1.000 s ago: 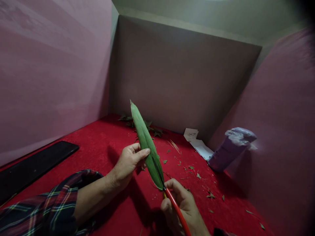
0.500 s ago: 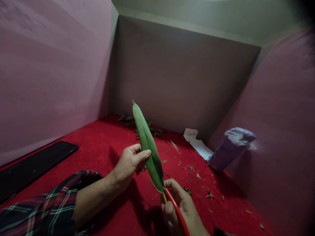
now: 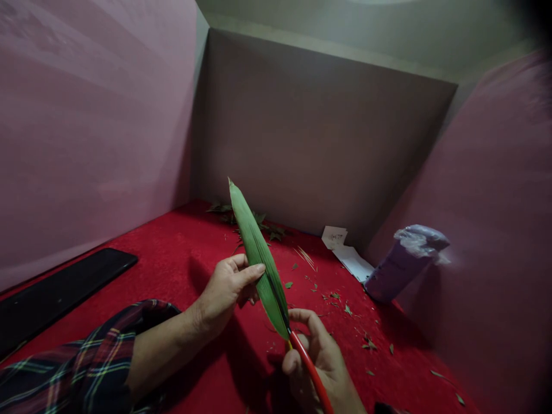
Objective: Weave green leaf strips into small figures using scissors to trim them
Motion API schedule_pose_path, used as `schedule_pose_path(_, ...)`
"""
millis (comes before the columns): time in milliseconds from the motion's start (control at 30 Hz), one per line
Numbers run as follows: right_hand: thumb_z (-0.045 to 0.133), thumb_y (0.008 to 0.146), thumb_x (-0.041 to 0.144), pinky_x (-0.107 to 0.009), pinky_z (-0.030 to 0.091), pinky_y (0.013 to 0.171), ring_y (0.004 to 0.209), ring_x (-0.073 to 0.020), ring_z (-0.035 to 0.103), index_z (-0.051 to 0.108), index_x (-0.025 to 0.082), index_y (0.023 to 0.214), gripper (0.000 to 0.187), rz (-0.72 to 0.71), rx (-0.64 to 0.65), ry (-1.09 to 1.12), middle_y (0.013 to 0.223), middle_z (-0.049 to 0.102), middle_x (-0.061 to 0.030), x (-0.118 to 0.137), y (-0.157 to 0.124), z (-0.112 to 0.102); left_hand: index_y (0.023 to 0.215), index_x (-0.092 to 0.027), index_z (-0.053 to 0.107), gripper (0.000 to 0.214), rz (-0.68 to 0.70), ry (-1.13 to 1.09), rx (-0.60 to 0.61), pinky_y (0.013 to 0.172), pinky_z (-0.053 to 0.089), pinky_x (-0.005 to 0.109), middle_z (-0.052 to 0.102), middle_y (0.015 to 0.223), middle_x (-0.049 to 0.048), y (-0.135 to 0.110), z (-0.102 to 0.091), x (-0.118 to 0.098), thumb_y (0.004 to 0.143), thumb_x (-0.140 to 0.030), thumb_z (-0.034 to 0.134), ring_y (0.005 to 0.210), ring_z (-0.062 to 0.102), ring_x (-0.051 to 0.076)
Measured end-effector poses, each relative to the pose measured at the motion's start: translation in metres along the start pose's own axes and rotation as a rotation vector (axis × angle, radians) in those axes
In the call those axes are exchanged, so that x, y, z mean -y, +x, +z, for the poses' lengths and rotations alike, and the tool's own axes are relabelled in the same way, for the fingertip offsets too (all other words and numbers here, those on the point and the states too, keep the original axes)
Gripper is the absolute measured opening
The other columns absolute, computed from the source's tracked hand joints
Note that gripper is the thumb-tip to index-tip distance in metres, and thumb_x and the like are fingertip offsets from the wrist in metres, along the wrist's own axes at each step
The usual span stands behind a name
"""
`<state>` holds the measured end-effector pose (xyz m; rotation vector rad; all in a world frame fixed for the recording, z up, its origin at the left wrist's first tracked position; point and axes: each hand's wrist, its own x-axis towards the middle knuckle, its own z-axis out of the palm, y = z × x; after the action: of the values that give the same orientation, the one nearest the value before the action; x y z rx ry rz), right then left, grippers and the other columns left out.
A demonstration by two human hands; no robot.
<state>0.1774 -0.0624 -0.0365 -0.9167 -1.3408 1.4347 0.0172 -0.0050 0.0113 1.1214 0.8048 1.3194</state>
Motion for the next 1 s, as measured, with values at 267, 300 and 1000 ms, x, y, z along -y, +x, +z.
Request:
schedule_pose_path(267,0.065,0.065,0.058,-0.015,0.02,0.038,0.04,-0.0033,0.026,0.038,0.017,0.102,0.062,-0.032,-0.005,-0.079,0.05,0.04,0.0101,-0.004,0.001,-0.003,0.074,-0.011,0.062,0.02,-0.013,-0.03,-0.018,0.037,0.034,0.02,0.063,0.055,0.0037,0.0,0.0,-0.001,0.067,-0.03,0.067,0.042,0.054,0.012)
schedule_pose_path(300,0.065,0.065,0.06,-0.015,0.02,0.038,0.04,-0.0034,0.025,0.038,0.017,0.103,0.063,-0.036,-0.002,-0.09,0.051,0.039,0.0103,-0.005,0.001,-0.003,0.074,-0.012,0.062,0.02,-0.012,-0.031,-0.02,0.037,0.034,0.02,0.062,0.054,0.0028,0.0,0.0,-0.001,0.067,-0.03,0.066,0.042,0.053,0.012)
schedule_pose_path(1000,0.051,0.065,0.073,-0.019,0.016,0.039,0.041,-0.0042,0.025,0.035,0.017,0.104,0.071,-0.073,0.1,-0.204,0.052,0.031,0.0104,-0.01,0.004,-0.008,0.077,-0.011,0.059,0.018,-0.021,0.039,0.03,0.037,0.035,0.018,0.064,0.061,0.0059,0.003,-0.006,0.0,0.074,-0.03,0.059,0.042,0.05,0.009)
